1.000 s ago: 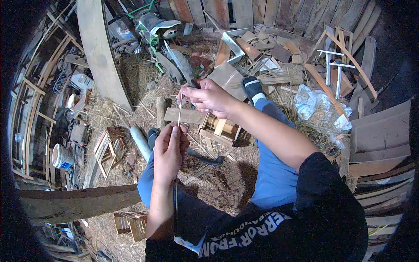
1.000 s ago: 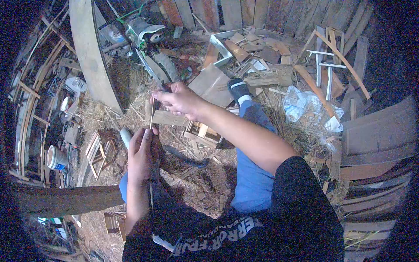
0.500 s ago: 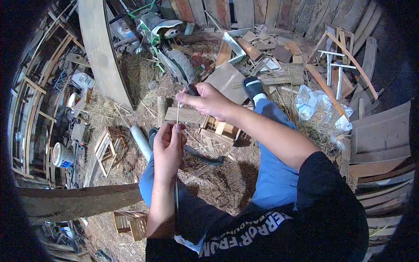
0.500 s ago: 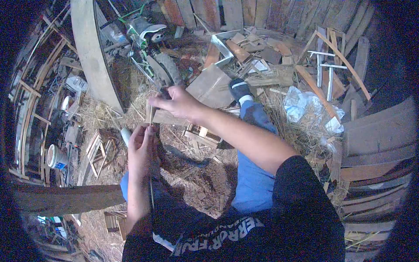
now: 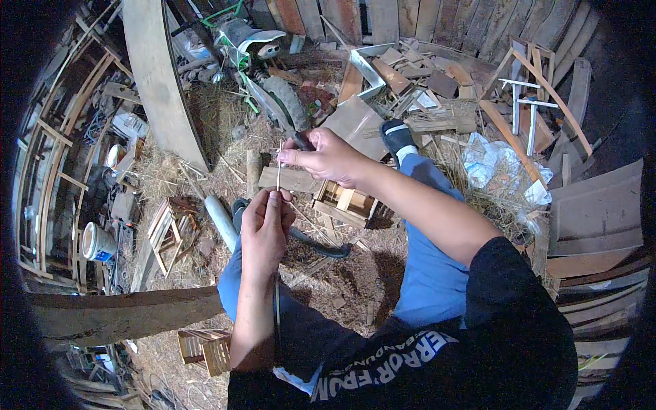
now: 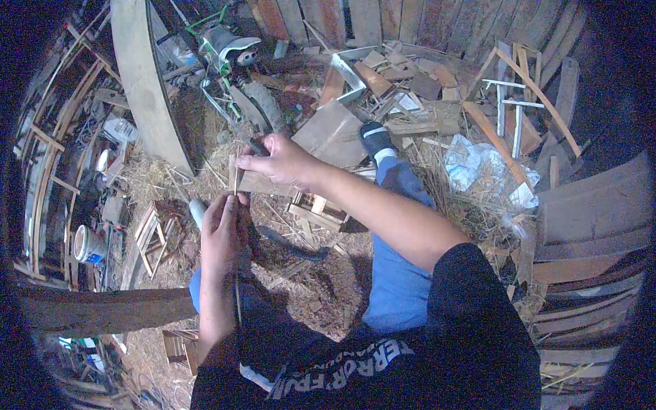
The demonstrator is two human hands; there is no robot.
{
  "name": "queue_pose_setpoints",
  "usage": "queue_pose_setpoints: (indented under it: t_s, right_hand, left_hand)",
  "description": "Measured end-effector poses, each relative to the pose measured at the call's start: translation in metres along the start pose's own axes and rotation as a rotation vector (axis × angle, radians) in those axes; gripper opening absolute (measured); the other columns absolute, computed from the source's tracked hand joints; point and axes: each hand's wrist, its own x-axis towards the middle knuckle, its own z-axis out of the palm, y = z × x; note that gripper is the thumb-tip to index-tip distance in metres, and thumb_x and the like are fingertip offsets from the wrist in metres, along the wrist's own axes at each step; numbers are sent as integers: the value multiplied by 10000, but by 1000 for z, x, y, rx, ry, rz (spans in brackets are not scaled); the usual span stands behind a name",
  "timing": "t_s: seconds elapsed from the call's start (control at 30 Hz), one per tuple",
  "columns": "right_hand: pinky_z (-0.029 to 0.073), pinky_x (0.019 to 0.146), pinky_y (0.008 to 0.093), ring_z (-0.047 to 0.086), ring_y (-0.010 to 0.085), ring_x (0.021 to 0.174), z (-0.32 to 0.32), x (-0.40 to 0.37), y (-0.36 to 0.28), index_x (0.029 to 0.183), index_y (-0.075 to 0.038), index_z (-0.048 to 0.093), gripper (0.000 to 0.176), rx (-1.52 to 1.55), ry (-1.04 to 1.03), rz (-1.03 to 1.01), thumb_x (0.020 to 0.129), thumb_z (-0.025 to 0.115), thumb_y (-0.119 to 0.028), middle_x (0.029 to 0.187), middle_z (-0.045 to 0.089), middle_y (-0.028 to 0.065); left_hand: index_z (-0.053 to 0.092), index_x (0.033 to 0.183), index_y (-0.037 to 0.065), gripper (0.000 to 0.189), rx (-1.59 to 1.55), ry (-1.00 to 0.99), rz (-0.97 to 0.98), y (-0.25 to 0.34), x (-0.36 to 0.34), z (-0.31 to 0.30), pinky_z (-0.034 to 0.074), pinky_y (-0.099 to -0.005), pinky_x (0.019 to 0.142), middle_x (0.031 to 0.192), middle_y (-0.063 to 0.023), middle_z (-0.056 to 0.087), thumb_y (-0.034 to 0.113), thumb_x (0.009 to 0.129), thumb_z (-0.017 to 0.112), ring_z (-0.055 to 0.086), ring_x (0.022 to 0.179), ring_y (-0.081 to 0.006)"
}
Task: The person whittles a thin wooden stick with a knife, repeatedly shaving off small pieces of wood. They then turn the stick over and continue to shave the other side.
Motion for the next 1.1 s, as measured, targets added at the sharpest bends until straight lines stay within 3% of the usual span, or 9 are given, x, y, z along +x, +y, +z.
queue_pose_setpoints:
  t_s: [0.2,0.33,0.47,0.7,0.77,0.83,0.97,1.03,1.1]
  right_hand:
    - [257,450,220,382,-5,497,-6,-2,-9,994,-105,668,180,-44,39,42,981,731,-273,699,559,-89]
    - [222,429,220,321,-3,448,-20,0,-20,971,-119,644,152,153,116,56,1014,686,-258,606,429,-119]
    - [226,425,224,318,6,443,-34,0,-28,1020,-105,626,162,158,223,22,1019,678,-258,606,416,-116]
    - [257,401,218,349,12,458,-42,-3,-29,1031,-95,595,199,315,213,67,1031,639,-289,643,405,-95]
    - [260,402,223,340,19,456,-40,-4,-26,1043,-72,592,241,275,166,52,1047,608,-312,633,389,-95]
    - [256,401,229,331,22,450,-35,-4,-22,1042,-62,595,249,249,173,73,1049,604,-311,623,379,-97]
    - [236,401,227,308,26,441,-22,-6,-16,999,-85,584,217,151,104,191,1054,601,-294,593,341,-105]
    - [228,401,221,306,16,446,-7,-9,-16,1022,-77,588,237,28,68,241,1055,602,-312,605,346,-109]
    - [226,402,219,304,10,449,4,-11,-6,1062,-81,588,243,1,11,271,1051,612,-322,612,351,-109]
  left_hand:
    - [599,1061,38,276,65,-91,-61,8,-5,-1,302,-205,461,725,19,535,272,1121,467,436,553,-35]
    - [589,1101,41,285,25,-116,-110,7,-7,2,299,-218,430,727,4,551,294,1119,459,436,536,-44]
    - [578,1116,47,235,15,-191,-120,7,-9,-4,308,-222,424,720,3,537,245,1116,451,411,524,-49]
    - [558,1112,59,156,-203,7,-1,6,-2,-6,388,-225,481,766,-6,548,172,1114,452,476,578,-70]
    - [546,1146,68,143,-311,-9,140,-1,8,-19,516,-284,736,885,-47,611,184,1116,466,598,788,-130]
    - [541,1157,72,138,-387,42,196,-4,15,-24,518,-299,848,964,-67,656,184,1115,471,626,883,-152]
    - [504,1163,128,102,-475,172,288,-2,22,-27,479,-355,985,1183,-128,703,216,1116,483,648,1092,-190]
    - [475,1176,165,81,-511,172,407,-6,32,-35,459,-394,1062,1355,-188,645,221,1118,475,628,1216,-238]
    - [458,1192,154,94,-492,206,497,-4,35,-41,450,-430,1109,1401,-219,608,214,1120,461,614,1252,-271]
